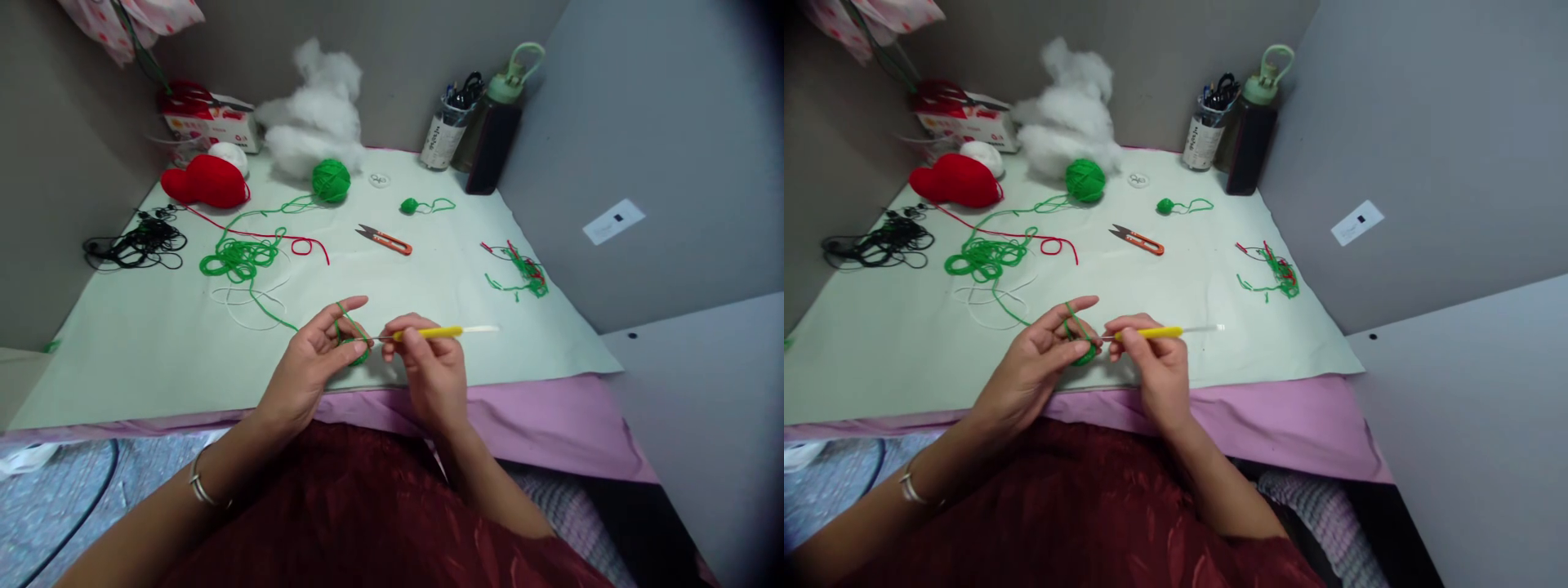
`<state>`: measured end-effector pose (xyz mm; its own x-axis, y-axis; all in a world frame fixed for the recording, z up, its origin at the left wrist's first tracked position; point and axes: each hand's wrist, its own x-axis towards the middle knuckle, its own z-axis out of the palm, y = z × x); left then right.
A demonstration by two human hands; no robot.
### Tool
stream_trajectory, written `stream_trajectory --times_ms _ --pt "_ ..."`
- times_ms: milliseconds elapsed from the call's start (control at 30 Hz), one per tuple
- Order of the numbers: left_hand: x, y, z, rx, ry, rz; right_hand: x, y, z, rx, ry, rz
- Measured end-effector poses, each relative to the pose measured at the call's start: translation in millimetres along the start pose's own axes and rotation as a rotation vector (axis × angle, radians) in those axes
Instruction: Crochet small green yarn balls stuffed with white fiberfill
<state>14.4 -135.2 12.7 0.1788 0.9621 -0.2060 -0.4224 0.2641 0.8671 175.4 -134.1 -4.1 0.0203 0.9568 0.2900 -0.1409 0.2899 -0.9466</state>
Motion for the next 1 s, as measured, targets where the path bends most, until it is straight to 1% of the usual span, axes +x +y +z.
stream_trajectory --times_ms 67,133,167,200,233,300,333,400,467,500,533,567,600,667,700,733,767,800,900,933,1000 --pt "-1 -3 3.3 -0.019 0.042 0.02 -7 3 6 -0.31 0.017 -0.252" --pt "-1 -4 5.1 -0.089 0.032 -0.036 -13 7 10 -0.557 0.026 -0.514" --pt "-1 -3 4.9 -0.132 0.01 -0.085 -14 9 11 -0.618 0.028 -0.597" --pt "0 -1 3.9 -0.171 -0.017 -0.135 -15 9 10 -0.632 0.022 -0.629" --pt "1 0 2.1 -0.202 -0.042 -0.18 -14 9 9 -0.604 0.016 -0.608" --pt "3 4 -2.7 -0.225 -0.077 -0.229 -11 5 4 -0.463 0.023 -0.486" --pt "3 6 -4.8 -0.213 -0.081 -0.228 -9 3 1 -0.374 0.038 -0.411" --pt "4 7 -6.6 -0.165 -0.071 -0.182 -5 -3 -2 -0.2 0.073 -0.276" --pt "2 6 -3.8 -0.1 -0.04 -0.097 -3 -6 -2 -0.093 0.081 -0.184" --pt "1 4 -1.0 -0.07 -0.013 -0.044 -3 -6 0 -0.1 0.071 -0.168" --pt "0 2 2.2 -0.046 0.015 0.003 -3 -5 2 -0.159 0.057 -0.19" --pt "-1 1 5.2 -0.039 0.038 0.035 -5 -4 5 -0.259 0.043 -0.252" --pt "-2 -1 7.4 -0.051 0.049 0.041 -6 -2 7 -0.381 0.029 -0.345" --pt "-1 -2 8.4 -0.133 0.014 -0.041 -7 0 8 -0.575 0.019 -0.517" --pt "0 -2 7.1 -0.181 -0.015 -0.102 -8 1 8 -0.6 0.021 -0.549" --pt "1 -1 4.9 -0.221 -0.04 -0.155 -7 1 6 -0.571 0.03 -0.537" --pt "2 1 2.3 -0.242 -0.056 -0.189 -6 0 4 -0.498 0.048 -0.483" --pt "3 2 -0.1 -0.242 -0.058 -0.195 -5 -2 2 -0.395 0.071 -0.41" --pt "3 6 -2.2 -0.179 -0.05 -0.14 0 -6 -1 -0.09 0.1 -0.211" --pt "2 6 -0.9 -0.157 -0.052 -0.122 2 -6 0 -0.039 0.087 -0.17" --pt "0 6 2.9 -0.13 -0.044 -0.092 4 -6 3 -0.019 0.034 -0.118"
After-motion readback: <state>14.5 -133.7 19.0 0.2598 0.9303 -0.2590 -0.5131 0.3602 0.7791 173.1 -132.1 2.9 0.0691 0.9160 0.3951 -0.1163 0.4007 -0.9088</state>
